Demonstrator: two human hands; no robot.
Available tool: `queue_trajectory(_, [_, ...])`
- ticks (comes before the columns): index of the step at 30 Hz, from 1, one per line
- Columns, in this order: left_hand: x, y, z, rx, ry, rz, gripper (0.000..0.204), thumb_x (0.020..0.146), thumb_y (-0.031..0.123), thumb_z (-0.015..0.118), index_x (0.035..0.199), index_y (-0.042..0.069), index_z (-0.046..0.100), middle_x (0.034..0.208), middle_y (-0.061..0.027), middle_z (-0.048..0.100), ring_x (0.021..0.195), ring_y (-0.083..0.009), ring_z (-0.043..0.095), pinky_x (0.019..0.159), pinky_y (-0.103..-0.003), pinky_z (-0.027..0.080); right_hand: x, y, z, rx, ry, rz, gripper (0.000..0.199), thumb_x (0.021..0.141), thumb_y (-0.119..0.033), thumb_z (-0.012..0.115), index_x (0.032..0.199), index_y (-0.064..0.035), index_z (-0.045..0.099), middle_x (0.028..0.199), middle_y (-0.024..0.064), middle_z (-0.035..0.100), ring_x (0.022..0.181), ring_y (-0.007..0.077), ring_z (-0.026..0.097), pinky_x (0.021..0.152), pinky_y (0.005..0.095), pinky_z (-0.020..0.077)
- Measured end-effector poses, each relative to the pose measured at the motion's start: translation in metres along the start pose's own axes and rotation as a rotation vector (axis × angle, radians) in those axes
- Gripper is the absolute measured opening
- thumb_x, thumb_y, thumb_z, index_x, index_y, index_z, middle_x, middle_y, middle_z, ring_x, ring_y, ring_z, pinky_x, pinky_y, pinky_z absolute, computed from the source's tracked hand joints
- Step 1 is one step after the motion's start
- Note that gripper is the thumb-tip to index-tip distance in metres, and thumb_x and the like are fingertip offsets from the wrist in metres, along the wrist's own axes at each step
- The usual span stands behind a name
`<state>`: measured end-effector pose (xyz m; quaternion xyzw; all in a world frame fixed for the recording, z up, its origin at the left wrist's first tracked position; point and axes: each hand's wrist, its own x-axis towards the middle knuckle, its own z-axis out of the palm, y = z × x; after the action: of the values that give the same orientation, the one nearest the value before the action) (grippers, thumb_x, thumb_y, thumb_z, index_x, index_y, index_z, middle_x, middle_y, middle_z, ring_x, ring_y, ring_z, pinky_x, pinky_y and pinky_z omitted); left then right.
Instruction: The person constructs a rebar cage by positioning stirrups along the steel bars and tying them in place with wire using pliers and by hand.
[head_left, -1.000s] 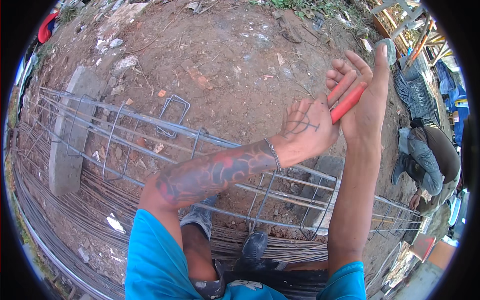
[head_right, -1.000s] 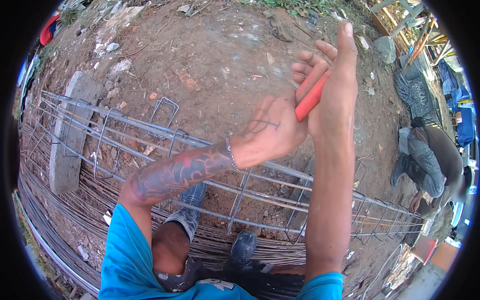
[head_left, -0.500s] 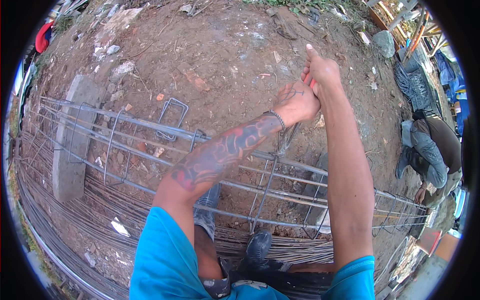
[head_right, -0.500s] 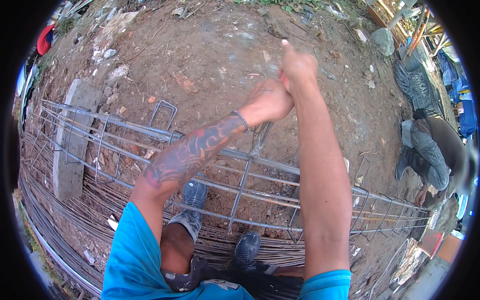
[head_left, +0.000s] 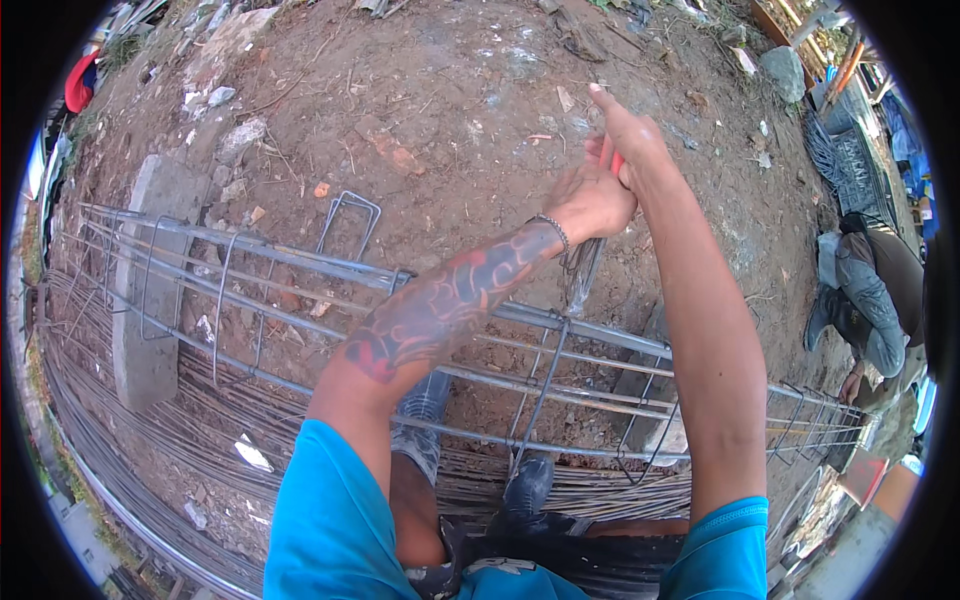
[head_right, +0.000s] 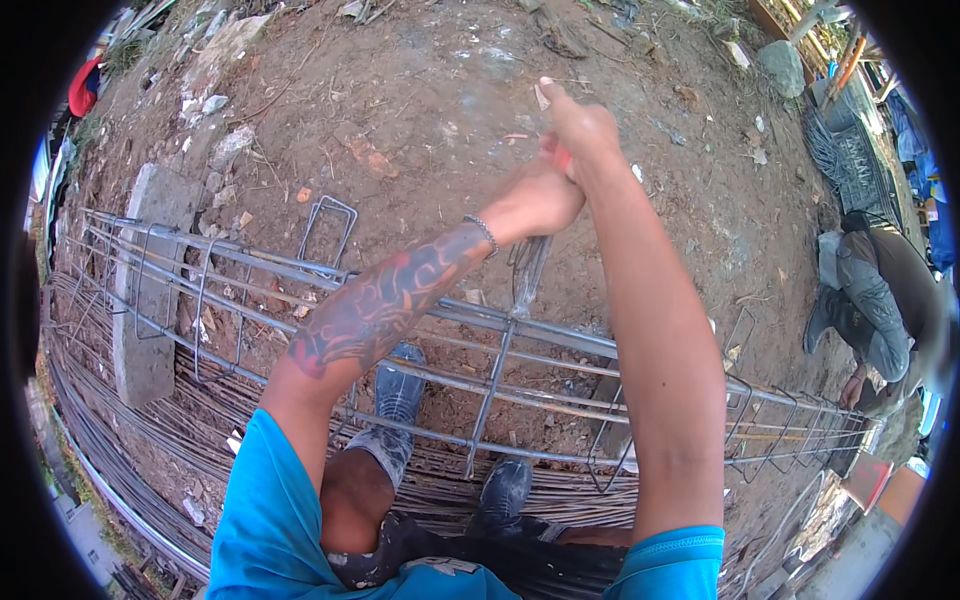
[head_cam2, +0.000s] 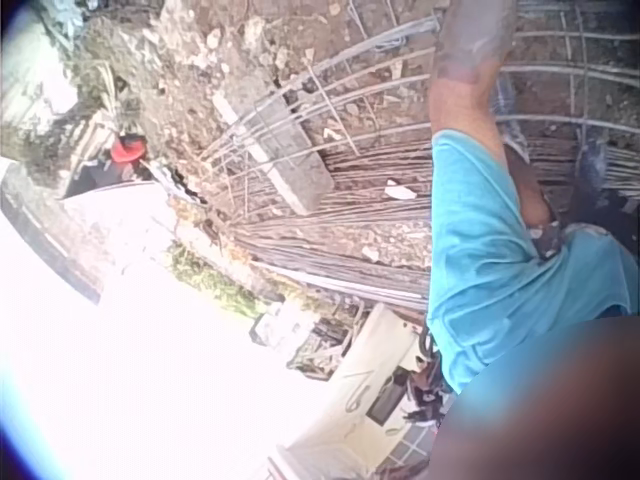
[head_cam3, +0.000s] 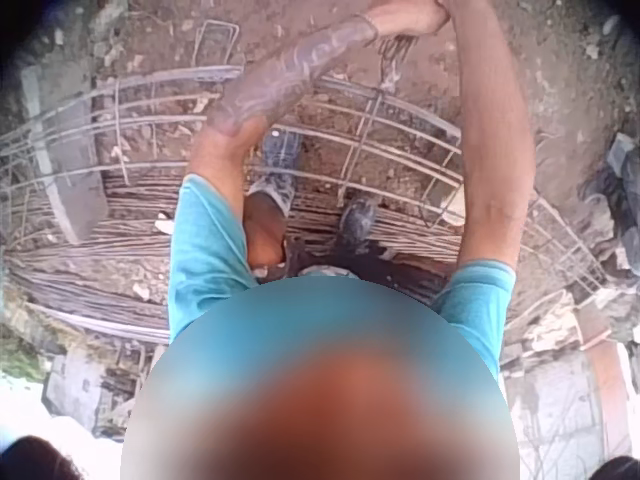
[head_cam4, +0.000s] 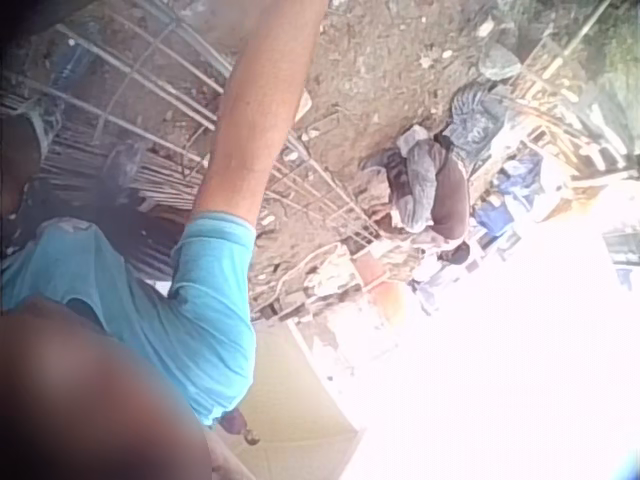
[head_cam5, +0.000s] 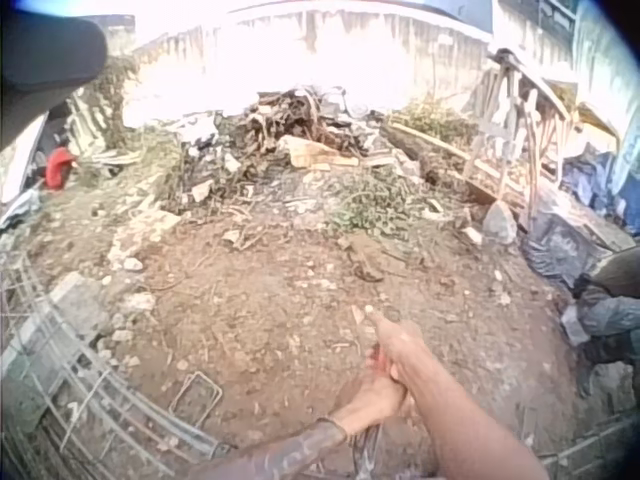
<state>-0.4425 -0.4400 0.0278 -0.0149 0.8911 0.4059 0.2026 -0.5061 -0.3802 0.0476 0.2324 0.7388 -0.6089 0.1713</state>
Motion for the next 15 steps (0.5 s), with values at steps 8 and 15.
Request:
queue_trajectory(8, [-0.077,0.029,-0.065,0.032,0.014,0.103,0.056,0.076,0.040,0.063,0.111,-0.002,0.055,0.096,-0.0224,0.063,0.092,-0.0320,0.061,0.083,-0.040,0.047,-0.039,-0.023,-0.031,0.456,-0.580,-0.267,0.046,0.088,-0.044,0.057,0.089,0.0014,0.053,0.071,0.0046,0.051,0.055,0.0130,0.047,0.052,0.0302,0.0442])
queue_trajectory(15, [-0.093,0.001,-0.109,-0.399,-0.434,0.477,0.072,0.079,0.035,0.066,0.130,-0.007,0.037,0.130,-0.0222,0.044,0.121,-0.0262,0.044,0.096,-0.038,0.041,-0.060,-0.022,-0.050,0.735,-0.982,-0.423,0.047,0.087,-0.054,0.049,0.083,-0.0075,0.051,0.066,0.0006,0.044,0.054,0.0100,0.043,0.051,0.0269,0.0397])
